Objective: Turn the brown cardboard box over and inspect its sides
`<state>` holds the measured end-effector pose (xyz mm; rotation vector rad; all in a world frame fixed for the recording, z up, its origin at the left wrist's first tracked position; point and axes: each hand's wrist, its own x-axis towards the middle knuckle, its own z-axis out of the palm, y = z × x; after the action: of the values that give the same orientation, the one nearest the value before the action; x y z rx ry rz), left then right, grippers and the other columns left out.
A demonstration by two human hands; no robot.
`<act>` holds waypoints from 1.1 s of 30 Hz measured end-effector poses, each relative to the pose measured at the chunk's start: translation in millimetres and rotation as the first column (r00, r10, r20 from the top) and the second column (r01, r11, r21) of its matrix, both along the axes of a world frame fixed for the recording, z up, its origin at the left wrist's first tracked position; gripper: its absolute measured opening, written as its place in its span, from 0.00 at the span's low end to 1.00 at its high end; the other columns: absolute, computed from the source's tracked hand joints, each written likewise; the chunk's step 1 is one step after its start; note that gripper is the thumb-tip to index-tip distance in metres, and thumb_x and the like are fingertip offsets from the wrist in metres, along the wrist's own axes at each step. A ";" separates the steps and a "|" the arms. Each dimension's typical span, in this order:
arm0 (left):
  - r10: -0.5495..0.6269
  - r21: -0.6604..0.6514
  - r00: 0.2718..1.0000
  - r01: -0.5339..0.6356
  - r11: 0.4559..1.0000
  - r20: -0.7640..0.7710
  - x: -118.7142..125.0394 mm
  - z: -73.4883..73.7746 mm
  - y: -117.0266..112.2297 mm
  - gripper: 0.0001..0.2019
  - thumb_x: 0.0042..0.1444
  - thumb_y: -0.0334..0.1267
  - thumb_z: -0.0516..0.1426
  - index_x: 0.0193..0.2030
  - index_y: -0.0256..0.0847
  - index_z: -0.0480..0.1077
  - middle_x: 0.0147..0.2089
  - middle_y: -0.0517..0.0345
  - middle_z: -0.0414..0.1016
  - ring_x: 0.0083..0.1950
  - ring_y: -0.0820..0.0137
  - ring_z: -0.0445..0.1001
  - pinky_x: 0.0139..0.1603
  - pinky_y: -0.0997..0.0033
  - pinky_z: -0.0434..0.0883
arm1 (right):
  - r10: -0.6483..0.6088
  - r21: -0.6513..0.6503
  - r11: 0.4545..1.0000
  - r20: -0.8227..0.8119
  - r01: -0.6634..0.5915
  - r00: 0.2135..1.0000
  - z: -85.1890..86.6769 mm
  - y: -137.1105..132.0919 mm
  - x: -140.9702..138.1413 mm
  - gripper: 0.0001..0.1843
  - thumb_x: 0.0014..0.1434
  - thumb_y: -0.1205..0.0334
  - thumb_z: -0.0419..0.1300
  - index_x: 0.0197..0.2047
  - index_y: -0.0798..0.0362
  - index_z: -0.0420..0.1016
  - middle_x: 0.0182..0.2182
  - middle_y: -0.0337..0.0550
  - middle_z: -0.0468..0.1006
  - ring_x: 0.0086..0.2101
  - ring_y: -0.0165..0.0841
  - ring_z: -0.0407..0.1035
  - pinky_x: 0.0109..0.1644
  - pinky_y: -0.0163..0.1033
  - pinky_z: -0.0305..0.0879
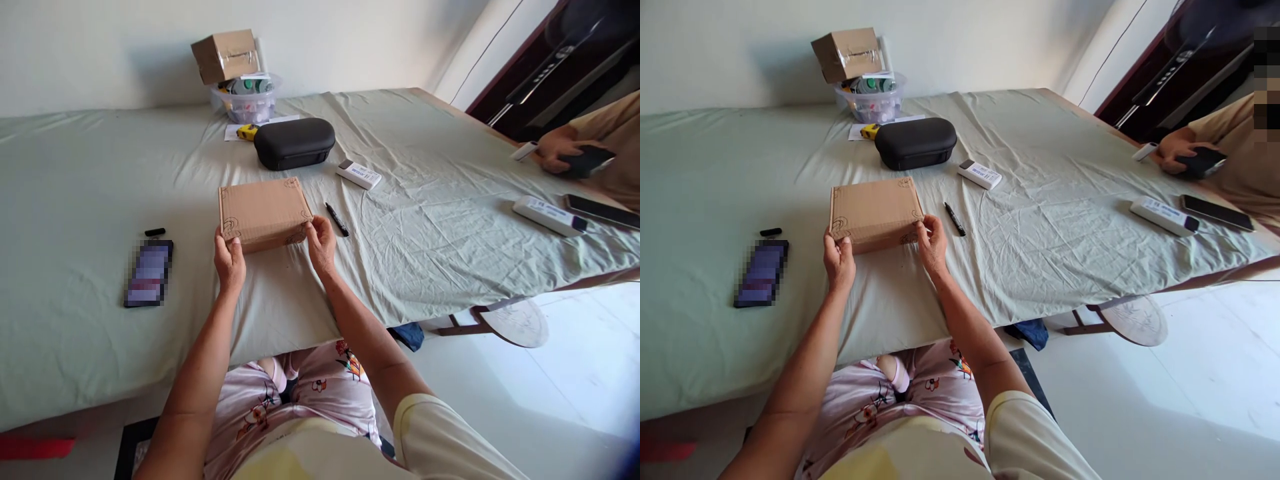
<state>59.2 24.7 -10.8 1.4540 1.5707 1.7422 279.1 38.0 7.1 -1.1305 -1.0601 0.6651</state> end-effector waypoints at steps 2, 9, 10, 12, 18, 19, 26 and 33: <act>-0.005 0.014 1.000 0.005 1.000 -0.003 -0.8 -0.9 1.5 0.31 0.68 0.60 0.55 0.69 0.40 0.66 0.64 0.39 0.77 0.65 0.58 0.78 0.70 0.57 0.71 | 0.003 0.002 1.000 0.016 -0.003 1.000 -0.8 0.8 0.2 0.27 0.63 0.32 0.61 0.45 0.48 0.74 0.38 0.43 0.80 0.41 0.35 0.75 0.45 0.41 0.74; -0.134 0.100 0.990 0.130 0.987 0.033 -0.1 5.4 -1.6 0.40 0.68 0.67 0.53 0.78 0.44 0.57 0.71 0.39 0.72 0.72 0.56 0.74 0.75 0.54 0.68 | -0.030 -0.012 0.999 0.025 0.030 0.999 -6.1 8.0 10.8 0.26 0.64 0.31 0.62 0.46 0.47 0.74 0.38 0.41 0.79 0.40 0.34 0.73 0.48 0.42 0.73; -0.153 0.108 0.988 0.152 0.983 0.007 -0.1 7.1 -2.3 0.40 0.68 0.66 0.53 0.79 0.45 0.55 0.72 0.39 0.71 0.72 0.56 0.73 0.75 0.53 0.67 | -0.041 -0.011 0.999 0.023 0.041 0.999 -6.7 9.4 12.7 0.27 0.64 0.31 0.62 0.46 0.47 0.74 0.38 0.42 0.79 0.40 0.35 0.73 0.48 0.43 0.72; -0.166 0.103 0.982 0.175 0.979 -0.087 -0.9 10.2 -2.8 0.37 0.70 0.64 0.53 0.77 0.45 0.59 0.73 0.40 0.71 0.74 0.57 0.71 0.78 0.52 0.65 | -0.066 -0.003 0.998 0.019 0.066 0.998 -7.8 11.7 14.9 0.28 0.64 0.31 0.61 0.46 0.48 0.74 0.40 0.43 0.79 0.41 0.36 0.73 0.50 0.44 0.72; -0.128 0.098 0.974 0.148 0.984 -0.186 -4.4 12.7 0.0 0.27 0.72 0.59 0.52 0.66 0.43 0.72 0.68 0.43 0.75 0.71 0.57 0.72 0.78 0.53 0.64 | -0.095 0.031 0.995 0.089 0.093 0.991 -6.8 15.7 21.9 0.28 0.69 0.32 0.56 0.45 0.50 0.75 0.38 0.43 0.78 0.42 0.37 0.74 0.52 0.47 0.73; -0.117 0.108 0.977 0.138 0.985 -0.177 -4.2 12.3 0.5 0.27 0.72 0.59 0.52 0.66 0.43 0.72 0.67 0.43 0.76 0.71 0.58 0.73 0.77 0.53 0.65 | -0.132 0.040 0.991 0.120 0.128 0.984 -6.3 16.9 27.0 0.27 0.70 0.34 0.54 0.44 0.50 0.76 0.38 0.43 0.78 0.42 0.37 0.74 0.54 0.48 0.73; -0.032 0.170 0.973 0.072 0.983 -0.227 0.6 9.3 1.9 0.24 0.74 0.56 0.50 0.62 0.43 0.75 0.63 0.45 0.80 0.65 0.61 0.78 0.68 0.61 0.73 | -0.370 -0.051 0.868 0.597 0.494 0.712 -4.7 24.8 72.0 0.18 0.66 0.61 0.56 0.56 0.52 0.80 0.53 0.52 0.78 0.57 0.46 0.70 0.66 0.60 0.64; -0.028 0.192 0.973 0.074 0.979 -0.230 1.9 9.6 5.0 0.25 0.75 0.57 0.49 0.62 0.45 0.76 0.63 0.47 0.82 0.63 0.63 0.80 0.66 0.62 0.76 | -0.023 -0.338 0.817 0.791 0.467 0.612 -3.0 14.8 70.7 0.24 0.63 0.68 0.53 0.54 0.46 0.86 0.54 0.52 0.77 0.54 0.46 0.67 0.62 0.59 0.63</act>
<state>61.1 29.7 -1.2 1.8307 1.4833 1.7997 349.8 52.9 4.1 -2.1318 -1.4179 0.1979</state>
